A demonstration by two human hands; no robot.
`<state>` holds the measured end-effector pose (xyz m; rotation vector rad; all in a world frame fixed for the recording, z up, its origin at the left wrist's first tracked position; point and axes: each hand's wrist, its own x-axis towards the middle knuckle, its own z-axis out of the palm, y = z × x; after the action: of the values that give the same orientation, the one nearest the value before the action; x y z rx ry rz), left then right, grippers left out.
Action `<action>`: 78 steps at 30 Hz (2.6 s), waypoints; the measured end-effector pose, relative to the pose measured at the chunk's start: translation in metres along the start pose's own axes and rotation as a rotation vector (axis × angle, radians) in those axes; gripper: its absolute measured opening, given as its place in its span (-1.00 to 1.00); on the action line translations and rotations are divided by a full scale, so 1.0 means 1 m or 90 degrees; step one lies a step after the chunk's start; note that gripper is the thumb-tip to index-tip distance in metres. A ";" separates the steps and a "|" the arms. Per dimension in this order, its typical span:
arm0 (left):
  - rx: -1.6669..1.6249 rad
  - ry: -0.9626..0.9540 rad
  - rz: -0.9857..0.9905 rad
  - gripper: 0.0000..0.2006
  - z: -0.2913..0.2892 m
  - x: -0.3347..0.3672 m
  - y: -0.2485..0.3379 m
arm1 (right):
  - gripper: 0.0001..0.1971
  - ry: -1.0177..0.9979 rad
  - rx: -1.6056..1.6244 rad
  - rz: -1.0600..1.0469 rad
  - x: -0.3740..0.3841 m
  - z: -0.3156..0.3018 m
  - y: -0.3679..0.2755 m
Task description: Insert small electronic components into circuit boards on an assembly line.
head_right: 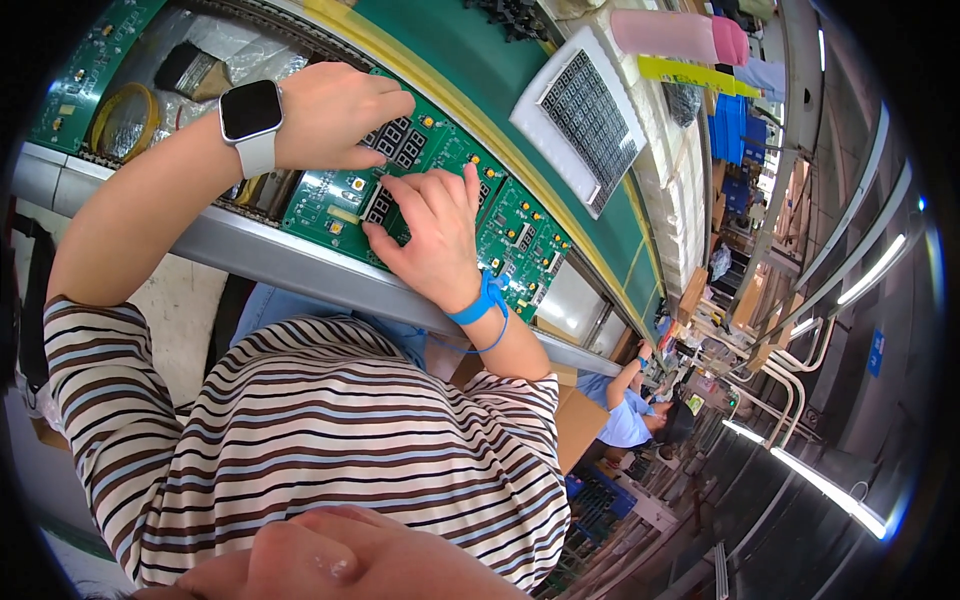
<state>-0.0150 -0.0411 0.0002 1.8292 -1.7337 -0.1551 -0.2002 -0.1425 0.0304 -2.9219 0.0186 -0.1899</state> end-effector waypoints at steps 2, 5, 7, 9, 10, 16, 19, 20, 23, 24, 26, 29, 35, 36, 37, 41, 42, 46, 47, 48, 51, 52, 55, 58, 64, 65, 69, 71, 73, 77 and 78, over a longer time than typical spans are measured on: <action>0.009 0.003 0.009 -0.61 0.002 0.000 0.000 | -0.53 -0.002 -0.012 0.003 -0.001 0.000 0.000; 0.006 -0.012 -0.002 -0.61 0.002 0.002 0.001 | -0.53 -0.010 -0.020 0.009 -0.001 0.000 0.001; 0.010 -0.014 -0.004 -0.61 0.002 0.001 0.001 | -0.53 -0.009 -0.024 0.009 -0.001 0.000 0.001; 0.014 -0.016 -0.005 -0.60 0.002 0.001 0.002 | -0.53 -0.011 -0.027 0.014 -0.001 0.001 0.000; 0.008 -0.027 -0.015 -0.60 0.000 0.001 0.002 | -0.53 -0.012 -0.030 0.018 -0.001 0.001 -0.001; 0.006 -0.036 -0.009 -0.58 -0.001 0.001 0.000 | -0.53 -0.011 -0.013 0.020 0.002 -0.002 0.002; 0.001 -0.070 -0.006 -0.52 -0.004 0.003 -0.001 | -0.58 -0.040 -0.013 -0.016 -0.003 -0.005 0.008; -0.007 -0.101 -0.022 -0.50 -0.006 0.004 -0.001 | -0.58 -0.024 -0.015 -0.010 -0.002 -0.011 0.008; -0.032 -0.049 -0.028 -0.48 -0.011 -0.001 -0.006 | -0.73 -0.050 0.035 -0.040 0.010 -0.032 0.018; -0.056 0.007 -0.043 -0.48 -0.014 0.000 -0.006 | -0.77 -0.024 0.028 -0.034 0.020 -0.037 0.035; -0.057 0.039 -0.023 -0.47 -0.017 0.013 -0.006 | -0.79 0.078 -0.052 -0.003 0.051 -0.043 0.081; -0.038 0.064 -0.069 -0.47 -0.012 0.035 -0.016 | -0.75 0.185 -0.168 0.039 0.102 -0.025 0.147; 0.139 -0.065 -0.087 -0.50 -0.011 0.077 -0.022 | -0.79 0.225 -0.188 0.160 0.147 0.015 0.175; 0.149 -0.099 -0.098 -0.49 -0.011 0.080 -0.022 | -0.79 0.235 -0.185 0.165 0.147 0.016 0.176; 0.178 -0.077 -0.065 -0.50 -0.012 0.081 -0.021 | -0.82 0.237 -0.161 0.146 0.145 0.017 0.177; -0.009 -0.116 -0.184 -0.58 -0.033 0.108 -0.013 | -0.90 0.249 -0.032 0.100 0.127 0.005 0.178; 0.003 -0.115 -0.231 -0.64 -0.035 0.117 -0.021 | -0.90 0.239 0.046 0.088 0.123 0.001 0.176; 0.235 0.023 -0.249 -0.69 -0.014 0.139 -0.063 | -0.88 0.243 0.194 0.073 0.086 -0.025 0.142; 0.264 0.008 -0.274 -0.66 -0.011 0.142 -0.065 | -0.84 0.227 0.198 0.036 0.075 -0.028 0.139; 0.262 0.004 -0.272 -0.66 -0.006 0.144 -0.070 | -0.84 0.227 0.198 0.041 0.062 -0.032 0.132; 0.278 0.036 -0.245 -0.78 0.004 0.149 -0.077 | -0.83 0.182 0.260 0.037 0.023 -0.043 0.109; 0.278 0.033 -0.245 -0.78 0.003 0.149 -0.077 | -0.82 0.125 0.269 0.032 0.011 -0.044 0.104; 0.271 0.031 -0.269 -0.82 -0.001 0.145 -0.075 | -0.78 0.058 0.278 0.028 -0.016 -0.036 0.089; 0.250 0.011 -0.224 -0.81 0.001 0.140 -0.078 | -0.76 0.041 0.228 -0.003 -0.023 -0.017 0.079; 0.260 0.018 -0.248 -0.75 0.011 0.143 -0.072 | -0.76 0.099 0.043 -0.084 -0.019 -0.005 0.063; 0.252 0.037 -0.240 -0.78 0.010 0.139 -0.071 | -0.74 0.099 0.038 -0.073 -0.020 0.001 0.063; 0.172 0.113 -0.205 -0.81 -0.006 0.120 -0.045 | -0.77 0.106 0.051 -0.048 -0.025 0.007 0.063; 0.061 0.138 -0.141 -0.79 -0.016 0.105 -0.026 | -0.77 0.101 0.047 -0.036 -0.027 0.007 0.067; -0.004 0.124 -0.130 -0.80 -0.026 0.074 -0.001 | -0.78 0.109 0.049 -0.034 -0.027 0.006 0.067; -0.078 0.050 -0.110 -0.80 -0.032 0.019 0.024 | -0.83 0.118 0.053 -0.055 -0.025 0.009 0.070; -0.081 0.005 -0.128 -0.80 -0.033 0.008 0.027 | -0.83 0.118 0.054 -0.056 -0.025 0.009 0.069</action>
<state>-0.0212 -0.0366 0.0432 1.9039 -1.4977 -0.3311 -0.2236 -0.2068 0.0038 -2.8124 -0.0870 -0.4639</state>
